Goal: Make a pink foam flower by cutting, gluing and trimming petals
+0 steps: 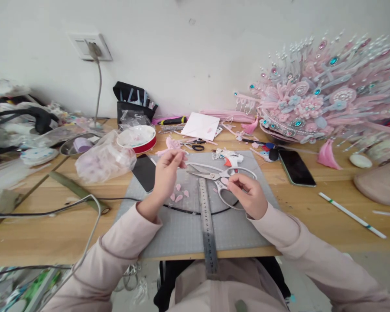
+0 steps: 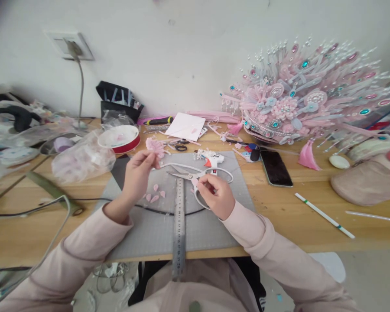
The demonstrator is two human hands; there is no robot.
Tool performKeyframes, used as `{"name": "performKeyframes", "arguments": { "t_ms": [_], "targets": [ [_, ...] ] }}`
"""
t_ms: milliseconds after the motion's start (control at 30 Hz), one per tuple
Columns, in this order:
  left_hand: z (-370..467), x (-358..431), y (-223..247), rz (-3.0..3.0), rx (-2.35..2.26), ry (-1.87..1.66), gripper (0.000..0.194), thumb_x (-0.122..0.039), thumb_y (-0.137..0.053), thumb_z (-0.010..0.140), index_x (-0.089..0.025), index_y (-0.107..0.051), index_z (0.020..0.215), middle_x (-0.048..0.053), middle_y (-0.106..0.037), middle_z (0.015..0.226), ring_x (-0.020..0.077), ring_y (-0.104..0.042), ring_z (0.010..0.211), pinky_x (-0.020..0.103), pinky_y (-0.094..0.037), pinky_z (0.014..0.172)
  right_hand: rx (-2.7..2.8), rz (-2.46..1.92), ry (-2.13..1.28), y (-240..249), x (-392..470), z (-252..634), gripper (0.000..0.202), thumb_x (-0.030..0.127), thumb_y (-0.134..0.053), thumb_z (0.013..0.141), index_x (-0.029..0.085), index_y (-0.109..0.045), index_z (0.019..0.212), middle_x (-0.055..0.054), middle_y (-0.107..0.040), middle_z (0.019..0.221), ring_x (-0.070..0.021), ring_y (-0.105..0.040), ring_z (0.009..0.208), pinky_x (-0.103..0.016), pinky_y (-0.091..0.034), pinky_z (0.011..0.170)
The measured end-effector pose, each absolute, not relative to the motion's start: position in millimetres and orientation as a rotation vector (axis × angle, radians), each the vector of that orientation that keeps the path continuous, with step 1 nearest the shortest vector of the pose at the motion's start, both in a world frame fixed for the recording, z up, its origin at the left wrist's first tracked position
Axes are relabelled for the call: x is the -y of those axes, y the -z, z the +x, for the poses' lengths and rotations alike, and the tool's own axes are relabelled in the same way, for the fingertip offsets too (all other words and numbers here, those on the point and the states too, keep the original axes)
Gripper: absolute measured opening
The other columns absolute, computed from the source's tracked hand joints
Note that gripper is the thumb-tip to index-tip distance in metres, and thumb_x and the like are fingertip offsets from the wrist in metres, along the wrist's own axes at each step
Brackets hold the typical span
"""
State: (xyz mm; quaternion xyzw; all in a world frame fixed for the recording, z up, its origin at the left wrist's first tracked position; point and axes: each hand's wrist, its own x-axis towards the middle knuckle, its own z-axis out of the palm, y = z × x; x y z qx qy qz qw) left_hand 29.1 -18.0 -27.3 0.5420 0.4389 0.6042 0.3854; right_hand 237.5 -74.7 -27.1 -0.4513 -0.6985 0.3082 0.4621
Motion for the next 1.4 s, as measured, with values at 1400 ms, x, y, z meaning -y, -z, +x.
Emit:
{"name": "performKeyframes", "arguments": {
  "t_ms": [1400],
  "targets": [
    [-7.6, -15.6, 24.6, 1.484, -1.587, -1.676, 0.038, -0.029, -0.058, 0.069, -0.019, -0.040, 0.102, 0.003, -0.053, 0.092, 0.0128, -0.055, 0.073, 0.024, -0.043, 0.065, 1.420, -1.120, -1.479, 40.8, 70.6, 227.0, 0.018, 0.033, -0.064, 0.065, 0.016, -0.060, 0.070, 0.004, -0.057, 0.052, -0.0098, -0.054, 0.043, -0.025, -0.048, 0.048]
  ]
}}
